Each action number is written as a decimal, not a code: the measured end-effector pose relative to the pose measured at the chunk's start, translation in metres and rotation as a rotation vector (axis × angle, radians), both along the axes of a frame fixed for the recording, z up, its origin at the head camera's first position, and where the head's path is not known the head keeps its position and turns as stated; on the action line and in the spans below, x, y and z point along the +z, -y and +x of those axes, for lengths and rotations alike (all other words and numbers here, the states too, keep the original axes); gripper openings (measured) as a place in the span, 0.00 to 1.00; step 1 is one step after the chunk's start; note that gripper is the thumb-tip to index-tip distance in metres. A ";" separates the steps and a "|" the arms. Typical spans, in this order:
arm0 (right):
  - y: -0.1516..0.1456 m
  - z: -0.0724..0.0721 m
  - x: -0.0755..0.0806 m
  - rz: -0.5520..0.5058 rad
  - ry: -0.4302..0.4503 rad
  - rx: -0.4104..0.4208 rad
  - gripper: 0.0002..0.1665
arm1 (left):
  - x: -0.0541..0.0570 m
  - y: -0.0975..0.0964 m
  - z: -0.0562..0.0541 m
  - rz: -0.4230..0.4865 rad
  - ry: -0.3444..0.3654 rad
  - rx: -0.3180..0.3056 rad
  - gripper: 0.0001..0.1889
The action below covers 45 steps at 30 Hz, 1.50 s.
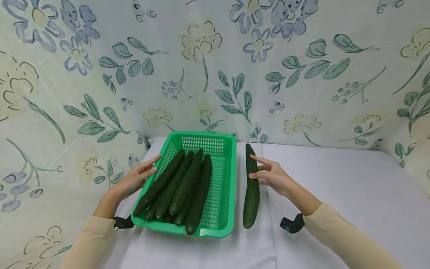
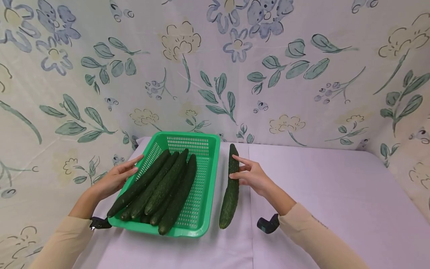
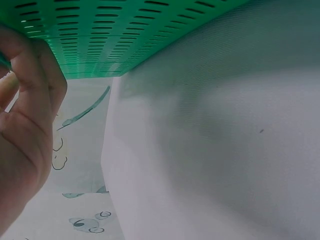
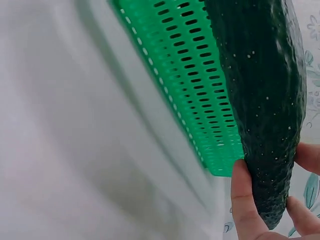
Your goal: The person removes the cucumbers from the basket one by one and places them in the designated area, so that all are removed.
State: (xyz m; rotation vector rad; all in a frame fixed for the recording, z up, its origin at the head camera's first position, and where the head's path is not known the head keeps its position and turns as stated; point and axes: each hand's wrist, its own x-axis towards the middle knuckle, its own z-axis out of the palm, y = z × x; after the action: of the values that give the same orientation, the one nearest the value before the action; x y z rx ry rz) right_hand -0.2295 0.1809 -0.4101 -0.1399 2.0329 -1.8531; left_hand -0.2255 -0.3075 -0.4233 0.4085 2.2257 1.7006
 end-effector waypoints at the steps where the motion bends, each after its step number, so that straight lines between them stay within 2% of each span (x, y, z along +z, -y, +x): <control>1: -0.001 0.000 -0.003 0.004 -0.001 -0.002 0.48 | 0.000 0.000 0.000 0.000 -0.001 -0.003 0.30; 12: -0.008 -0.002 -0.032 0.028 -0.008 -0.038 0.48 | 0.000 0.000 0.000 -0.005 -0.001 -0.001 0.30; 25: -0.004 -0.006 -0.046 0.130 -0.045 -0.074 0.47 | 0.000 0.000 0.002 -0.002 0.013 0.005 0.31; 38: -0.002 -0.007 -0.048 0.178 -0.059 -0.081 0.47 | 0.001 -0.001 0.001 0.002 0.010 0.000 0.31; 45: -0.001 -0.009 -0.043 0.275 -0.114 -0.032 0.47 | 0.001 0.000 0.002 0.002 0.010 -0.002 0.30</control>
State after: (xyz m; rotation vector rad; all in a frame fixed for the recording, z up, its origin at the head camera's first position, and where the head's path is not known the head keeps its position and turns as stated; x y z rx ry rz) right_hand -0.2381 0.1820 -0.4528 -0.1405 2.3568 -1.5951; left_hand -0.2237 -0.3076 -0.4224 0.4023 2.2158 1.7005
